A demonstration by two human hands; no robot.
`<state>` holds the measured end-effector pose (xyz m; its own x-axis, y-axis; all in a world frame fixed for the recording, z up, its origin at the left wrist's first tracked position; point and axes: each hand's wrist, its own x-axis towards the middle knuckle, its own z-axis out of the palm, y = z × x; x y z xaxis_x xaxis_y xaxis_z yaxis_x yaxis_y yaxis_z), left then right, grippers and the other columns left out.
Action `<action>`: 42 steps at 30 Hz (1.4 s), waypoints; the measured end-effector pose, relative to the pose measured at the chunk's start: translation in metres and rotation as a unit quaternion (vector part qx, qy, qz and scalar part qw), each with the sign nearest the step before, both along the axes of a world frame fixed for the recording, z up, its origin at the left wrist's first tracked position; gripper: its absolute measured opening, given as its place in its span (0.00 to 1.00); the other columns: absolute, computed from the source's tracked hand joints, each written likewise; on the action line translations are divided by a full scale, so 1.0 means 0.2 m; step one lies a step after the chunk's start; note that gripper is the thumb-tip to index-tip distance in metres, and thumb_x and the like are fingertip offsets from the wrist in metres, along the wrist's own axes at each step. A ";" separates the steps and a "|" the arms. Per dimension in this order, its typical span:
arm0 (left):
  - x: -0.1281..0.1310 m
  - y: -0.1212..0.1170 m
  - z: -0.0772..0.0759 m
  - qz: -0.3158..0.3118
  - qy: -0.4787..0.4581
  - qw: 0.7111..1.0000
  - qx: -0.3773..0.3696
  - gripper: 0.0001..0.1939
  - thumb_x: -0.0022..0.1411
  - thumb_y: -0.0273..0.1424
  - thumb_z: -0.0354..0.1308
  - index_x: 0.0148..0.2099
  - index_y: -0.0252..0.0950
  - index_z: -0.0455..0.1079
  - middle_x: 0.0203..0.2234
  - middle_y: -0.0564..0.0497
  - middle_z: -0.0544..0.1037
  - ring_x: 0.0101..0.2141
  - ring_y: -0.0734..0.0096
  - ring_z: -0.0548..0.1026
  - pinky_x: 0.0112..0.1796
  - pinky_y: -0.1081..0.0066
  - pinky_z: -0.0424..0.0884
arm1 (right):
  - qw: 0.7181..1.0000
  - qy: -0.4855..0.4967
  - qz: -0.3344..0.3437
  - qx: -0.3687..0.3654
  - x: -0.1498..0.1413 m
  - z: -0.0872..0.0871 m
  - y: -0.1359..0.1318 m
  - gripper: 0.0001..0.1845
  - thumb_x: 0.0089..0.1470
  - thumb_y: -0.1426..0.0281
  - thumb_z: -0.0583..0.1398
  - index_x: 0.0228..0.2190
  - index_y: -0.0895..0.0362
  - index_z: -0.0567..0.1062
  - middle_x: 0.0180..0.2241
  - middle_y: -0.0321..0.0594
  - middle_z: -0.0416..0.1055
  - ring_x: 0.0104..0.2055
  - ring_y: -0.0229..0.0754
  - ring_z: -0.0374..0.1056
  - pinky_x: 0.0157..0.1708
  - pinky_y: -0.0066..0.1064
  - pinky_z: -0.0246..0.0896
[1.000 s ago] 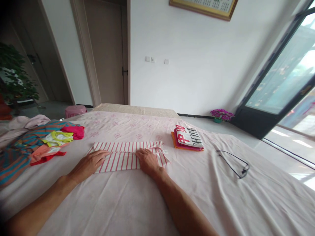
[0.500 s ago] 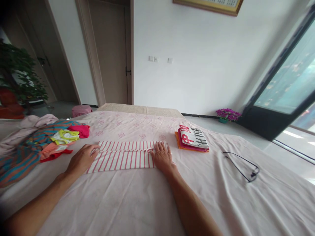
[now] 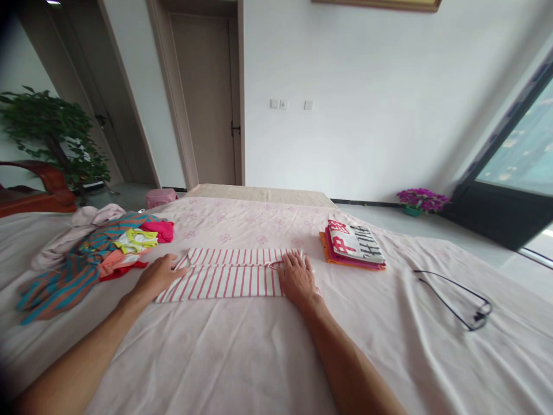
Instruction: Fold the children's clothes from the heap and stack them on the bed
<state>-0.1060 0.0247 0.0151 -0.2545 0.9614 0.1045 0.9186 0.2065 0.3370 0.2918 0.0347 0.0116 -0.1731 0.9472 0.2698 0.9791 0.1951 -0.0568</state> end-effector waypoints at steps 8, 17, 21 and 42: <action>-0.02 0.02 0.05 0.008 -0.010 0.997 -0.073 0.23 0.55 0.52 0.52 0.43 0.40 0.72 0.42 0.43 0.81 0.43 0.51 0.78 0.35 0.67 0.66 | 1.000 0.005 0.009 0.012 0.01 -0.01 0.01 0.26 0.67 0.62 0.46 0.61 0.57 0.65 0.62 0.46 0.63 0.67 0.49 0.51 0.66 0.46 0.36; 0.00 0.02 0.05 -0.011 -0.037 0.999 -0.018 0.16 0.58 0.44 0.50 0.35 0.39 0.72 0.32 0.48 0.80 0.36 0.58 0.77 0.32 0.70 0.64 | 1.000 0.019 0.016 0.004 0.01 0.00 -0.01 0.25 0.67 0.62 0.47 0.61 0.56 0.64 0.63 0.46 0.62 0.67 0.49 0.51 0.65 0.46 0.41; -0.02 0.05 0.02 -0.012 -0.074 0.997 -0.023 0.21 0.58 0.48 0.50 0.39 0.37 0.73 0.36 0.46 0.82 0.39 0.57 0.78 0.34 0.70 0.66 | 1.000 0.019 0.022 0.010 0.02 0.01 -0.01 0.25 0.67 0.63 0.47 0.61 0.56 0.64 0.63 0.46 0.62 0.66 0.49 0.52 0.65 0.46 0.41; 0.32 0.06 0.31 0.008 -0.501 0.865 -0.030 0.16 0.45 0.36 0.69 0.35 0.35 0.72 0.26 0.47 0.82 0.30 0.58 0.81 0.31 0.64 0.77 | 0.998 0.047 0.033 0.026 0.05 -0.02 0.00 0.27 0.65 0.64 0.48 0.62 0.58 0.63 0.62 0.46 0.63 0.69 0.51 0.47 0.67 0.47 0.32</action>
<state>-0.0411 0.0365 0.0765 -0.2024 0.9529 -0.2259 0.1675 0.2610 0.9507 0.3010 0.0343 0.0066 -0.2065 0.9189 0.3362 0.9548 0.2643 -0.1358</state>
